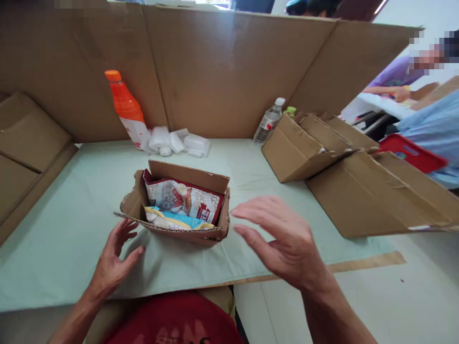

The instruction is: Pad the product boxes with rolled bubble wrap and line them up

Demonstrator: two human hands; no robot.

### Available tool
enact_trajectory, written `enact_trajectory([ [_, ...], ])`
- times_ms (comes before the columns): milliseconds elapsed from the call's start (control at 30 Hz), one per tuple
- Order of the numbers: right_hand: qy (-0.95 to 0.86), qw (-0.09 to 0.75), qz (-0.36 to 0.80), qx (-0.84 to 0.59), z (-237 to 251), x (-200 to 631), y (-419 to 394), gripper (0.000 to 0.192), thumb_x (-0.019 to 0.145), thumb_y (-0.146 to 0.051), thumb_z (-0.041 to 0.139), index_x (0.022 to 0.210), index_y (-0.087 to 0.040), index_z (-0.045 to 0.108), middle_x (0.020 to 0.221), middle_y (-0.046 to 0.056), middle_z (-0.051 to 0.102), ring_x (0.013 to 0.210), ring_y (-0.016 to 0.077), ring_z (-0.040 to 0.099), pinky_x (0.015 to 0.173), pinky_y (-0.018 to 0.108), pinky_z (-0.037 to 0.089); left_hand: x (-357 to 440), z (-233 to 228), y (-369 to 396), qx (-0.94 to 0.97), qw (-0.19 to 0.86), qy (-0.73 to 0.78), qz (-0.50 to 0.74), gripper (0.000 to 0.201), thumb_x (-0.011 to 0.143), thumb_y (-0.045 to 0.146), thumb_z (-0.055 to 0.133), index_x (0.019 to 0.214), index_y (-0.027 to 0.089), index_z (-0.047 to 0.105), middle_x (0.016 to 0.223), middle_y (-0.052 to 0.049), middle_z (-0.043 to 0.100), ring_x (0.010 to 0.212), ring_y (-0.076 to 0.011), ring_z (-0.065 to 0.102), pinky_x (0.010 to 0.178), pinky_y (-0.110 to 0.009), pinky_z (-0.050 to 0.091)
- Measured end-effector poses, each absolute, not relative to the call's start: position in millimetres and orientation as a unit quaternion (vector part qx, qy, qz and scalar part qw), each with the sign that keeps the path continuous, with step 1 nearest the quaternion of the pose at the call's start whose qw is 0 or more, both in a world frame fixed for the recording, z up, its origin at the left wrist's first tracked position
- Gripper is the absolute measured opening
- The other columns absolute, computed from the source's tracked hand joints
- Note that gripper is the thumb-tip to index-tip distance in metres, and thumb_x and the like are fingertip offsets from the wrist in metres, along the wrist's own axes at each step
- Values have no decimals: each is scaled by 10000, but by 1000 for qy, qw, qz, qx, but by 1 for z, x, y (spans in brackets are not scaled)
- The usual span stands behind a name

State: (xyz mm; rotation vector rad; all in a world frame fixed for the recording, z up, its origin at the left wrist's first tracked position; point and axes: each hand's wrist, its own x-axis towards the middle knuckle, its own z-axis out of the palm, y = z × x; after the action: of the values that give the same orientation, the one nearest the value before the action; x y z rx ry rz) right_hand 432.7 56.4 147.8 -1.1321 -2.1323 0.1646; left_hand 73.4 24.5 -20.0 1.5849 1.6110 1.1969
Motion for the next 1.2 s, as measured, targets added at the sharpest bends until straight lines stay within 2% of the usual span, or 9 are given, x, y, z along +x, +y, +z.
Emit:
enact_trajectory([
  [133,-789,319,82,-519,93,460,55,186,935,-343,642,1091,-273,719,1002,71,780,917,245,750,818,389,617,66,-23,35,575,315,619,433,698,822,468,718,1429,231,466,1369,-152,591,1153,-282,654,1001,-470,549],
  [233,-801,245,150,-525,44,452,46,320,913,-395,655,1189,-236,693,1130,104,764,1004,268,742,851,401,622,65,-22,54,589,315,622,408,581,792,497,723,1280,216,582,1255,-127,644,1141,-294,652,1025,-484,527],
  [333,-788,260,197,-523,14,428,44,471,892,-399,661,1322,-217,608,1254,135,711,1103,299,707,898,437,610,70,-27,73,595,333,616,394,547,751,559,718,1148,188,654,1148,-138,696,1164,-343,644,1058,-528,496],
  [433,-773,295,201,-525,6,407,59,541,869,-355,662,1376,-204,549,1274,145,687,1155,323,676,930,461,593,75,-38,85,581,378,604,394,535,745,592,707,1079,176,669,1094,-151,723,1113,-353,672,1022,-528,525],
  [733,-757,305,294,-498,13,341,181,602,757,-204,665,1344,-179,536,1326,145,647,1204,324,615,1032,474,500,56,-40,146,436,335,647,528,684,684,453,808,1256,198,532,1261,-142,646,1253,-318,604,1147,-532,420],
  [900,-779,266,349,-448,12,361,217,606,753,-139,615,1356,-177,558,1323,114,664,1060,253,673,935,391,547,58,-49,168,403,319,680,523,753,622,462,833,1254,178,537,1222,-129,659,1238,-339,603,1135,-542,422],
  [1033,-810,256,231,-474,18,404,261,416,849,-125,531,1227,-217,679,1292,80,694,1180,251,634,1043,425,496,66,-63,162,381,322,697,516,741,641,502,819,1254,188,546,1247,-129,653,1297,-357,563,1178,-576,348],
  [1133,-793,243,52,-556,21,409,324,531,853,-50,492,1336,-216,636,1390,114,633,1245,286,574,1057,472,461,70,-62,159,379,332,692,516,729,672,497,804,1284,193,547,1284,-130,641,1347,-359,524,1200,-574,310],
  [1200,-794,223,10,-566,20,398,369,610,815,8,491,1366,-220,621,1495,131,544,1278,306,534,1048,488,436,71,-60,159,377,341,683,524,757,688,505,794,1324,192,529,1315,-140,626,1373,-360,499,1211,-568,292],
])
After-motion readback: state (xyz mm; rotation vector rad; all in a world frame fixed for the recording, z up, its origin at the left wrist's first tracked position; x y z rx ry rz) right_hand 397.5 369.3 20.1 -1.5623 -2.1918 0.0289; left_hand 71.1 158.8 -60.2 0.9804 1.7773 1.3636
